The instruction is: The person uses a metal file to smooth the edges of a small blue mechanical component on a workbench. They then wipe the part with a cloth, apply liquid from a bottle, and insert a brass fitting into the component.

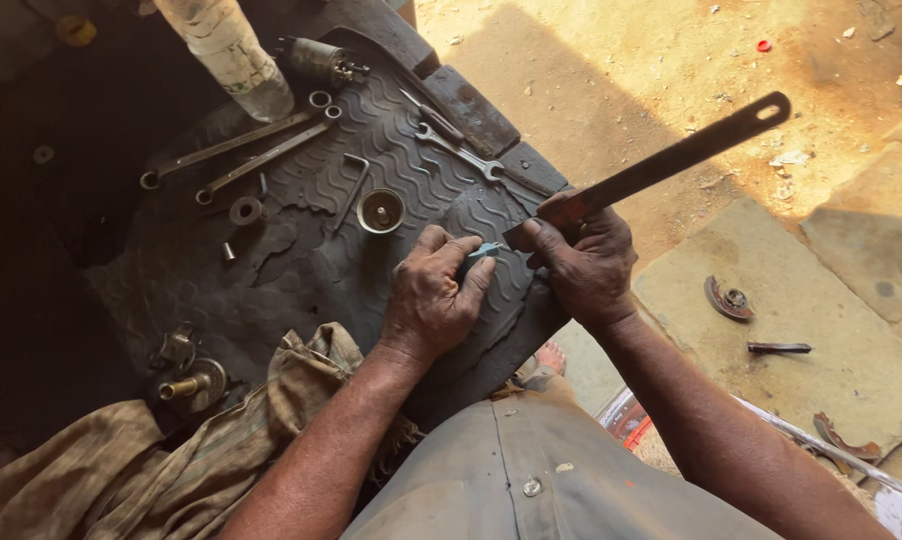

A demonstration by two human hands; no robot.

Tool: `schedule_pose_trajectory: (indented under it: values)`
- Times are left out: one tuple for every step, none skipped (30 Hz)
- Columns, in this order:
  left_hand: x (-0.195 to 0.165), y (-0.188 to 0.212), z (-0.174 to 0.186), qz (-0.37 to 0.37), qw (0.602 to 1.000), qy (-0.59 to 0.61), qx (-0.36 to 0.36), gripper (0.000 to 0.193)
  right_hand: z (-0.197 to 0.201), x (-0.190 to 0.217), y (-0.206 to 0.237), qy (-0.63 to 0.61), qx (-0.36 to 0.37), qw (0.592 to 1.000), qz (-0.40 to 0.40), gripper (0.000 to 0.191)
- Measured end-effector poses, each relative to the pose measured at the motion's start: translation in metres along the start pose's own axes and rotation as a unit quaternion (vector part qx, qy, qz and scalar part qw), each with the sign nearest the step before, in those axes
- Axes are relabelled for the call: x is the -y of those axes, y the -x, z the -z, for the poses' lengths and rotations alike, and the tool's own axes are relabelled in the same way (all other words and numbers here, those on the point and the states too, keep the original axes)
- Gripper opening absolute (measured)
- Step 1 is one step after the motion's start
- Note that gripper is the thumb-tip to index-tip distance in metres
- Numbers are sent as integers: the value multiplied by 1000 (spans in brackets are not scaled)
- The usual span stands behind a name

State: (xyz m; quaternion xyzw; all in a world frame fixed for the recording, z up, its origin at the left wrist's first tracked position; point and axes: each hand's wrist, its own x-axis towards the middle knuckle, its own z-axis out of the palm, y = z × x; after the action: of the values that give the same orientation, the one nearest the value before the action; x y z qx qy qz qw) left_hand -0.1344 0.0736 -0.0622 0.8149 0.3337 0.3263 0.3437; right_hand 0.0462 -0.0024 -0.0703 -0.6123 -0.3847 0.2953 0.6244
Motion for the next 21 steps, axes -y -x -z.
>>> schedule_pose_trajectory:
  values:
    - [1,0,0,1,1000,0,-1,30,-2,0,0,-8,-4,1000,2,18]
    - [1,-1,0,1,1000,1,-1,30,-5,0,0,-3,2,1000,2,18]
    - [3,-1,-1,2,1000,2,-6,29,-6,-1,0,3,6,1000,1,18]
    - [4,-2,-2,3,1000,1,-12,28,-8,-2,0,9,11,1000,0,17]
    - [5,-2,-3,4,1000,0,-17,27,-10,-4,-1,11,10,1000,2,16]
    - [7,-3,-3,1,1000,-4,-16,27,-11,-6,-1,14,9,1000,3,15]
    - [7,-3,-3,-1,1000,-8,-14,28,-12,-8,-1,18,7,1000,4,14]
    - [8,-4,-4,-4,1000,-11,-12,28,-12,-10,-1,10,7,1000,4,16]
    - [9,-4,-4,-2,1000,-7,-10,28,-13,-12,-2,2,7,1000,6,17]
    - [9,-5,-3,0,1000,-3,-9,29,-14,-14,-3,-7,7,1000,7,19]
    - [9,-5,-3,1,1000,0,-7,29,-14,-15,-6,32,5,998,49,17]
    - [8,-5,-2,-9,1000,4,-14,29,-15,-15,-8,71,2,993,90,16]
    - [7,-4,-1,-20,1000,8,-20,28,-14,-15,-10,109,-1,985,131,15]
    - [7,-5,-2,-36,999,14,-28,28,-12,-13,-11,98,-9,989,107,14]
    - [7,-6,-1,-31,999,15,-26,28,-10,-12,-12,87,-18,992,84,14]
    - [6,-6,-2,-19,999,16,-25,28,-8,-10,-12,77,-23,995,58,13]
    - [6,-5,-1,-2,1000,16,-25,28,-7,-9,-11,52,-23,997,45,15]
    - [6,-4,-1,-4,1000,10,-29,28,-7,-8,-9,26,-21,999,31,17]
    - [7,-4,-1,-8,999,4,-31,28,-7,-8,-7,-2,-21,1000,18,19]
    - [8,-4,-1,-15,999,-1,-32,28,-10,-9,-5,-5,-14,1000,19,19]
    - [9,-4,-1,-12,999,2,-30,28,-14,-10,-3,-6,-10,1000,19,18]
